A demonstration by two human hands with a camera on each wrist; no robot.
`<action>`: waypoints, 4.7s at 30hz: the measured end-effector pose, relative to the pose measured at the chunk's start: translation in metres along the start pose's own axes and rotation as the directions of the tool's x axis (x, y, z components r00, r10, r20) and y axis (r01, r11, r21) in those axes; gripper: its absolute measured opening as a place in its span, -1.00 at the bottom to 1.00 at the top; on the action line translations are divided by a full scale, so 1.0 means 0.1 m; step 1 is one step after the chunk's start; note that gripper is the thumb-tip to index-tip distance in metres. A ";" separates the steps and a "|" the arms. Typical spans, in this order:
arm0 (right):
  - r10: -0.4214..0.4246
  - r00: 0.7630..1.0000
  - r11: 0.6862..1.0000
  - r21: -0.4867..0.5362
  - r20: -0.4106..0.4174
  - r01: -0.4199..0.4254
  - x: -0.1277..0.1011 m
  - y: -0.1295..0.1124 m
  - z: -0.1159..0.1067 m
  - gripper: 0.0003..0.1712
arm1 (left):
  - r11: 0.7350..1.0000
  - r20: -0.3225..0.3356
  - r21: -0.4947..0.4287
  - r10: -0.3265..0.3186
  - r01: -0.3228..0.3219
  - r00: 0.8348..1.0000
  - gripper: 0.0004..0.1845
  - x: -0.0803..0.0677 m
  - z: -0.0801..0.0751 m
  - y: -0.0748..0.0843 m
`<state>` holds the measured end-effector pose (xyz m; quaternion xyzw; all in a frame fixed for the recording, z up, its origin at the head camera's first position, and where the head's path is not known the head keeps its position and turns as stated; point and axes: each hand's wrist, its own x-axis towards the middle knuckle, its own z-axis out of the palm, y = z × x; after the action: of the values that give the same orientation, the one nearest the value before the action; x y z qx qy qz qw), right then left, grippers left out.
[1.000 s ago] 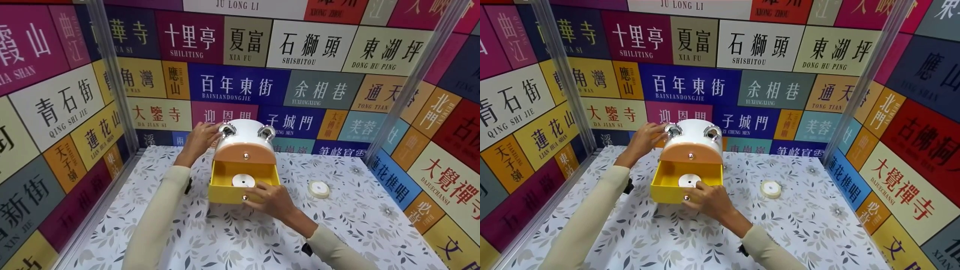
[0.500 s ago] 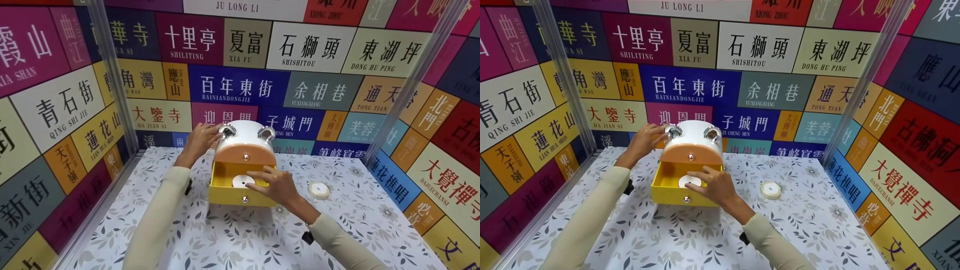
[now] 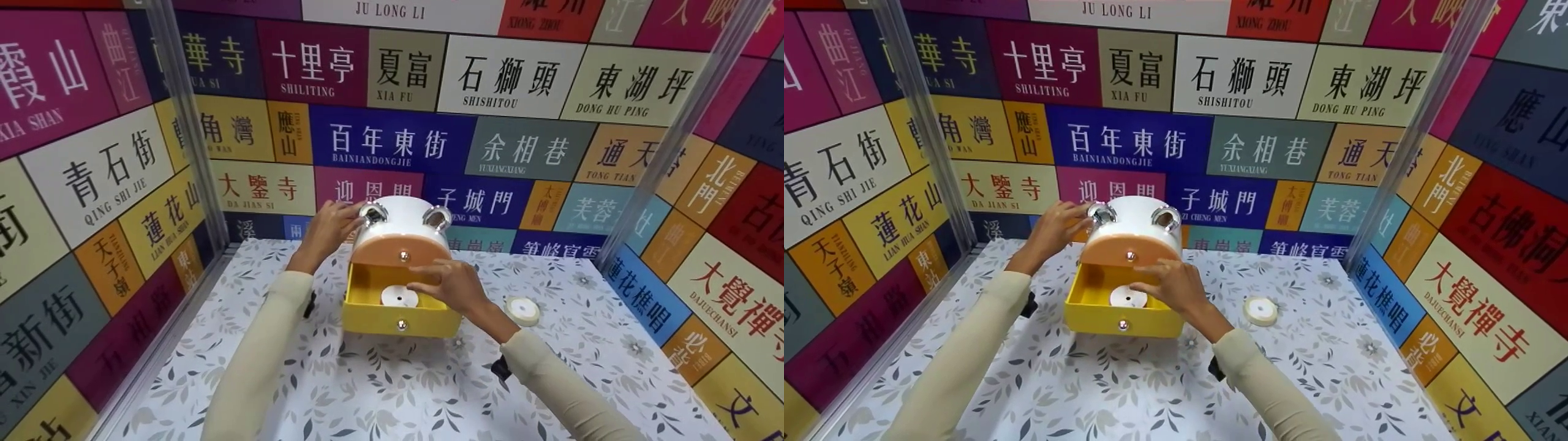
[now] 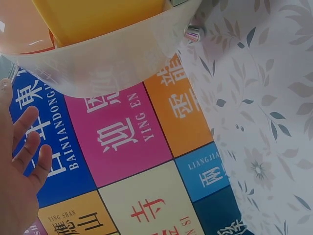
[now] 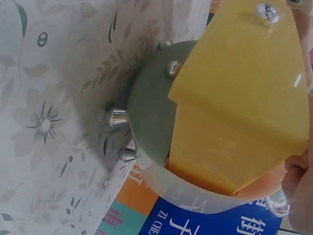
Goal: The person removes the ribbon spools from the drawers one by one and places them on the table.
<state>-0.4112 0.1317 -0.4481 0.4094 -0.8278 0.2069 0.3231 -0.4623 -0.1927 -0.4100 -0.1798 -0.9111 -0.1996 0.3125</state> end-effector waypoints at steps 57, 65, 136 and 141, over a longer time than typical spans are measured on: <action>0.173 0.849 0.983 -0.145 0.500 -0.114 0.24 0.02 0.31 -0.13 | 1.000 0.020 0.017 -0.007 0.007 1.000 -0.48 -0.02 0.02 -0.02; 0.142 0.867 0.988 -0.116 0.478 -0.098 0.24 0.03 0.32 -0.15 | 1.000 0.015 0.024 -0.015 0.015 1.000 -0.47 -0.02 0.02 -0.02; 0.478 0.768 0.877 -0.180 0.426 -0.446 -0.42 0.89 -1.28 0.09 | 0.999 0.010 -0.033 -0.015 0.015 1.000 -0.47 -0.03 0.03 -0.01; 0.535 0.719 0.843 -0.218 0.444 -0.492 -0.73 1.09 -1.34 0.15 | 1.000 0.009 -0.019 -0.002 0.002 1.000 -0.46 -0.05 0.03 -0.02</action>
<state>-0.4179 0.3160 -0.4132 0.1884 -0.9704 0.1429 0.0501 -0.4612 -0.1941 -0.4159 -0.1829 -0.9108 -0.2077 0.3064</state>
